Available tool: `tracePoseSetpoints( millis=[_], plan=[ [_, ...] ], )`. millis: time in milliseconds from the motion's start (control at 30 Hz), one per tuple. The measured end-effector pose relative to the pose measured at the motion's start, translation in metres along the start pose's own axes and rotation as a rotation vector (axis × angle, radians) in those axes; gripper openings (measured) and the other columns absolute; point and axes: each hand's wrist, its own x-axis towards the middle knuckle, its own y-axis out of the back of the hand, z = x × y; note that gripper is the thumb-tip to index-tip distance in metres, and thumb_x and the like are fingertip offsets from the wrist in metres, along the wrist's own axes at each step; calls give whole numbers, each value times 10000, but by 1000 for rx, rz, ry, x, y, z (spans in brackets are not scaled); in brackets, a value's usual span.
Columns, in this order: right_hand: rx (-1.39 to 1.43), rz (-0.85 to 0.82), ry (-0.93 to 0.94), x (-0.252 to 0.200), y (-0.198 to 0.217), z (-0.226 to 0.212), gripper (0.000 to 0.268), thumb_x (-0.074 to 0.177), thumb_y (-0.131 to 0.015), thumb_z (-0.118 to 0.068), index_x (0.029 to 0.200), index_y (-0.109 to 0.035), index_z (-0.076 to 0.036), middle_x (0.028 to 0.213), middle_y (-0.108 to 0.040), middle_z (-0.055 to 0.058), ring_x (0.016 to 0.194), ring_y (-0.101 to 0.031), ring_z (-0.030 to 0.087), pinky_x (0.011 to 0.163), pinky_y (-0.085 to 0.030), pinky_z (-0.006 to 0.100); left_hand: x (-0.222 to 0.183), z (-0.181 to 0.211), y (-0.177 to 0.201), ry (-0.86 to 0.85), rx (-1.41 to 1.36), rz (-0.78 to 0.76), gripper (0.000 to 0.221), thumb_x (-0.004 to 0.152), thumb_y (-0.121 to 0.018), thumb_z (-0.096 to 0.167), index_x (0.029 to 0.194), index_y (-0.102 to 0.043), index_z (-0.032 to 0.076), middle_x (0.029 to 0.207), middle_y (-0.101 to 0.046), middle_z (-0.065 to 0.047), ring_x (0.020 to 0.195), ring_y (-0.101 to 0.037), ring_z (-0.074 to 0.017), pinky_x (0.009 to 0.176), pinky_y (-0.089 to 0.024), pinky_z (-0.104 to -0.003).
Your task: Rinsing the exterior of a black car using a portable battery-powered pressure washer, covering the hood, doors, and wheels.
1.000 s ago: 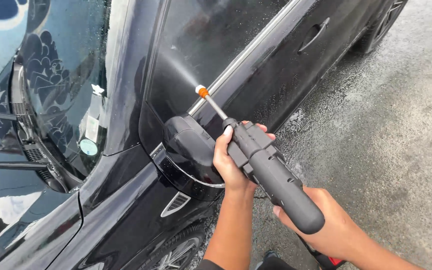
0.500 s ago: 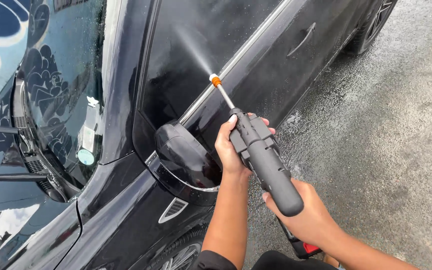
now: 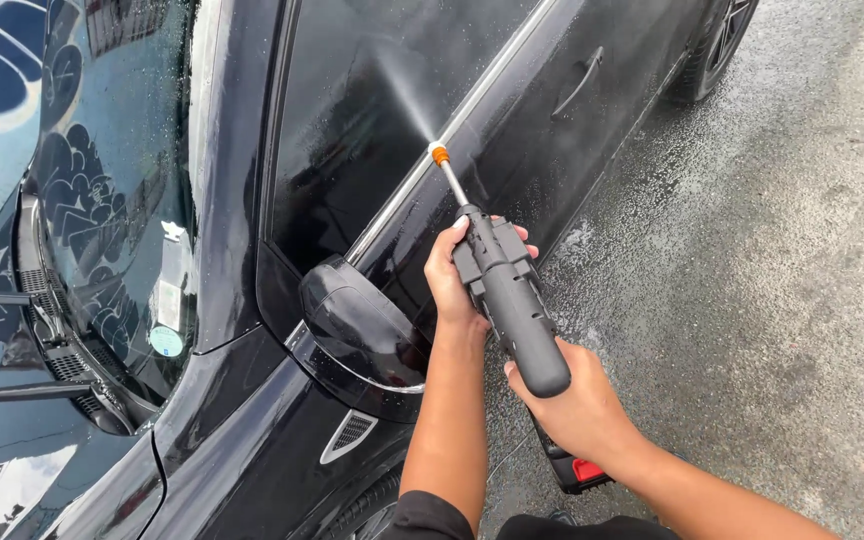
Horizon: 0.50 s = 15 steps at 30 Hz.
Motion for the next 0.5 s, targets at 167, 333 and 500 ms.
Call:
tracePoseSetpoints(
  millis=[167,333,500],
  plan=[
    [63,45,12,8,-6,3,150,875,-760,-233,817,-708,-105,576,-479,1,511,-385,135,489,-345,324,14,-5,6,37,22,-53,391,914,-575,369,970,-628,-15,894,-714,-273,703,-713,-391,540,-547,-402],
    [83,108,-11,18,-11,11,241,864,-781,-248,756,-623,-101,596,-500,11,510,-423,140,475,-363,332,25,-7,7,59,34,-89,393,920,-580,363,958,-631,-25,892,-718,-278,711,-717,-398,549,-560,-405],
    [139,155,263,26,-9,11,337,880,-689,-87,570,-556,-80,403,-510,69,366,-432,84,383,-320,229,50,-20,18,83,61,-108,433,904,-598,406,1056,-634,2,939,-715,-316,790,-760,-391,621,-625,-450]
  ],
)
